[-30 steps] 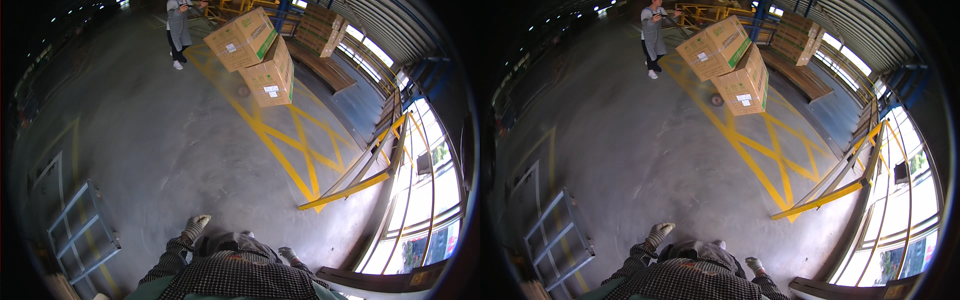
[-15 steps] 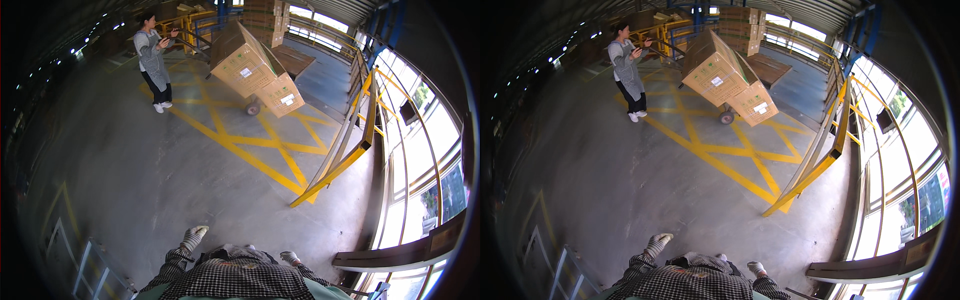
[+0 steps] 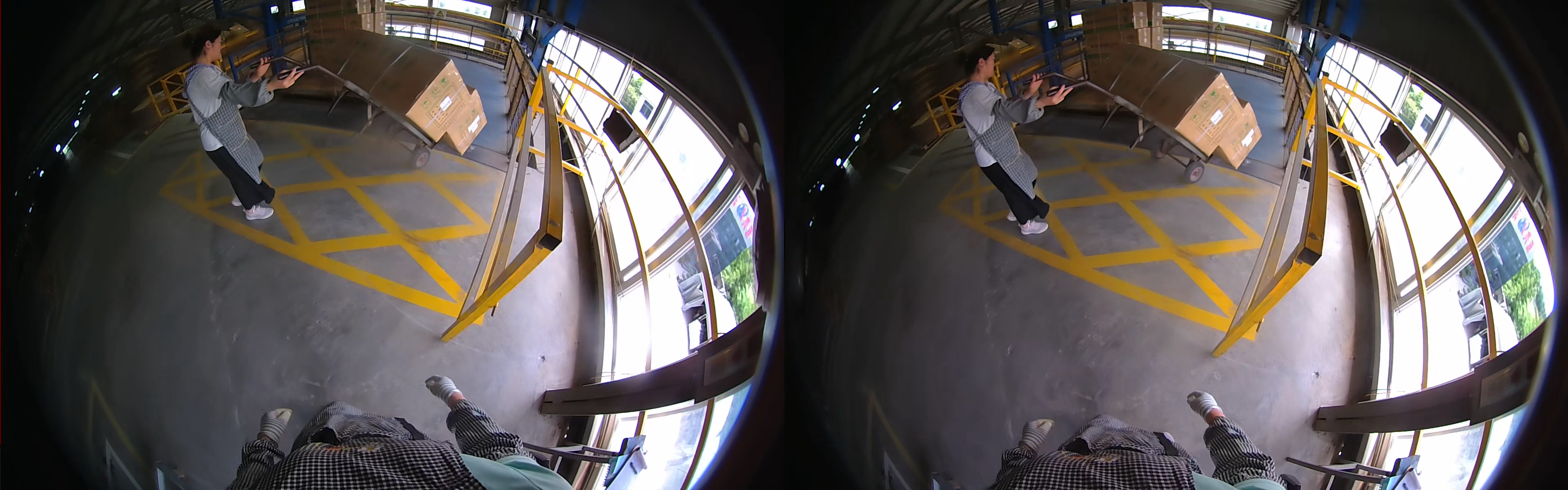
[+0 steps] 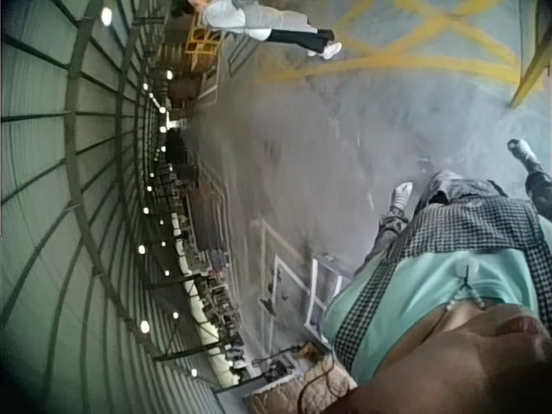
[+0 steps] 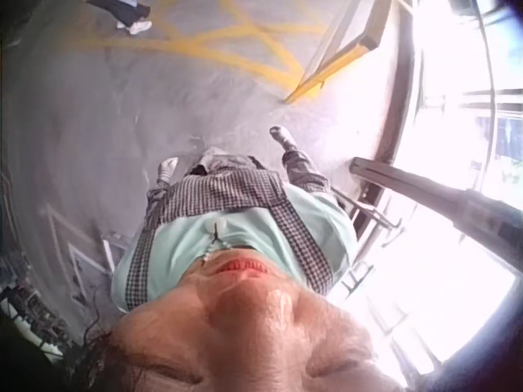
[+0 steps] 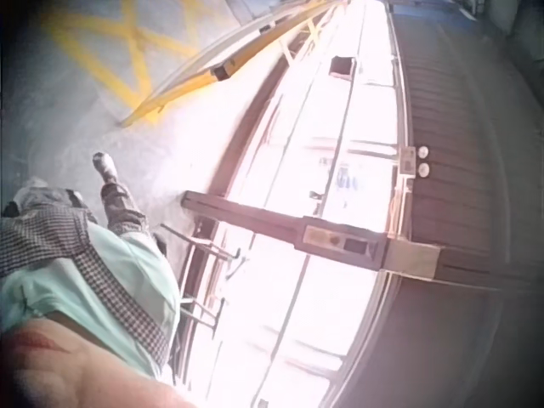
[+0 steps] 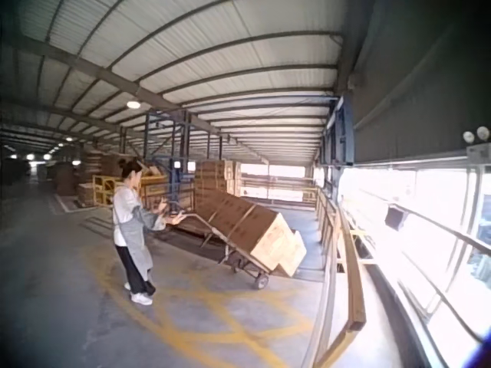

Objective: Checking boxes in a warehouse and recording information on a clipboard.

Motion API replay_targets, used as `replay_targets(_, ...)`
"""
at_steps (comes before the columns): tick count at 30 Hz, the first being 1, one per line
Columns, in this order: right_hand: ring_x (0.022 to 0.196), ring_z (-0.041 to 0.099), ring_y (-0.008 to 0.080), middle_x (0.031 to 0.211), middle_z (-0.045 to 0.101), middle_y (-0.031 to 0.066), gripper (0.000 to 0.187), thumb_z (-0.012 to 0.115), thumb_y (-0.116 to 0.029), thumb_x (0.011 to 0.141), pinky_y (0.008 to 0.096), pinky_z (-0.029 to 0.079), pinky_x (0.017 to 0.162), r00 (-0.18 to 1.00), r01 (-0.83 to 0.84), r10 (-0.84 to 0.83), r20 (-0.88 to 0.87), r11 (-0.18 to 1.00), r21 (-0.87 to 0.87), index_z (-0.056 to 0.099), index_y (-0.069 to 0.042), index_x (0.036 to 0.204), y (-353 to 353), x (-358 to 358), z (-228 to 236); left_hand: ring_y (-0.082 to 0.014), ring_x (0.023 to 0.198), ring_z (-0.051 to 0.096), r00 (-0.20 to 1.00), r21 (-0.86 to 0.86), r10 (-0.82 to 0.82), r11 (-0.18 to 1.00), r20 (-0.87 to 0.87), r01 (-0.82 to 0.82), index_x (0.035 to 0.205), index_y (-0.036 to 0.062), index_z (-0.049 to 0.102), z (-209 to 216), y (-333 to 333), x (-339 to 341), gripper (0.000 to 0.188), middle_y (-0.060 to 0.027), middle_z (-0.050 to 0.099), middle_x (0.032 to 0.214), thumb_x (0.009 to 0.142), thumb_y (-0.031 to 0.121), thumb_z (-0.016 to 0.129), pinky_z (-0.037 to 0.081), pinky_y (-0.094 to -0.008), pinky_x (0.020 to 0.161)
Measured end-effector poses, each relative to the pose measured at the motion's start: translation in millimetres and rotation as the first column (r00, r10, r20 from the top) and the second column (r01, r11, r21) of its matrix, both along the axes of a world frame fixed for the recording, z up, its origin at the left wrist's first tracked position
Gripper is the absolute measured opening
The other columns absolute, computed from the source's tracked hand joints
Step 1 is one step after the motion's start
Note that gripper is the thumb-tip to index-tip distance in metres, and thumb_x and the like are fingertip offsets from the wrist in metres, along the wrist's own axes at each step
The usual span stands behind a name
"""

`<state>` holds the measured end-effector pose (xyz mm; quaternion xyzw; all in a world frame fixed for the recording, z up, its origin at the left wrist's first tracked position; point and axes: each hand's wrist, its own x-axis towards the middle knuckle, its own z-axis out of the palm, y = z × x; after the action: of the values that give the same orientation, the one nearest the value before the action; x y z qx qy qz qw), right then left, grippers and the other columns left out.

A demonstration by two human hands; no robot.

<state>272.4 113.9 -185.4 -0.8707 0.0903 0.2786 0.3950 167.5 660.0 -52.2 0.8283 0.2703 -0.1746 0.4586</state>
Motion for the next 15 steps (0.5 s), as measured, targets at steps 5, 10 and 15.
replay_targets(5, 0.095, 0.07, 0.0309, 0.101, 0.075, 0.0134, 0.033, 0.062, -0.037, 0.092, 0.0387, 0.054, 0.087, 0.995, -0.101, 0.1, 0.032, 0.994, 0.042, 0.073, -0.015, 0.114, 74, 120, 21, -0.0286, 0.091, 0.072, 0.661, 0.379, -0.592, 0.542, -0.461, 0.75, 0.095, 0.0092, 0.075, -120, 132, -29, 0.027, -0.0105, 0.075, 0.095, 0.095, 0.026, 0.053, 0.055, -0.0411, 0.081)
replay_targets(10, 0.101, 0.07, 0.0318, 0.105, 0.074, 0.0134, 0.034, 0.057, -0.038, 0.092, 0.0394, 0.054, 0.089, 0.992, -0.026, 0.016, -0.126, 0.996, -0.081, 0.074, -0.014, 0.109, 61, 151, -14, -0.0266, 0.099, 0.071, 0.699, 0.207, -0.371, 0.778, -0.612, 0.594, 0.097, 0.01, 0.075, -98, 166, 97, 0.027, -0.0097, 0.075, 0.096, 0.094, 0.029, 0.056, 0.053, -0.0386, 0.088)
replay_targets(15, 0.078, 0.069, 0.015, 0.089, 0.074, 0.0005, 0.025, 0.063, -0.029, 0.095, 0.0279, 0.054, 0.072, 0.991, -0.106, 0.11, -0.072, 0.993, 0.05, 0.076, -0.01, 0.105, 12, 236, -118, -0.0256, 0.102, 0.07, 0.644, 0.437, -0.674, 0.488, -0.363, 0.756, 0.1, 0.0094, 0.075, -120, 207, 231, 0.028, -0.0102, 0.075, 0.099, 0.093, 0.031, 0.059, 0.052, -0.0381, 0.091)
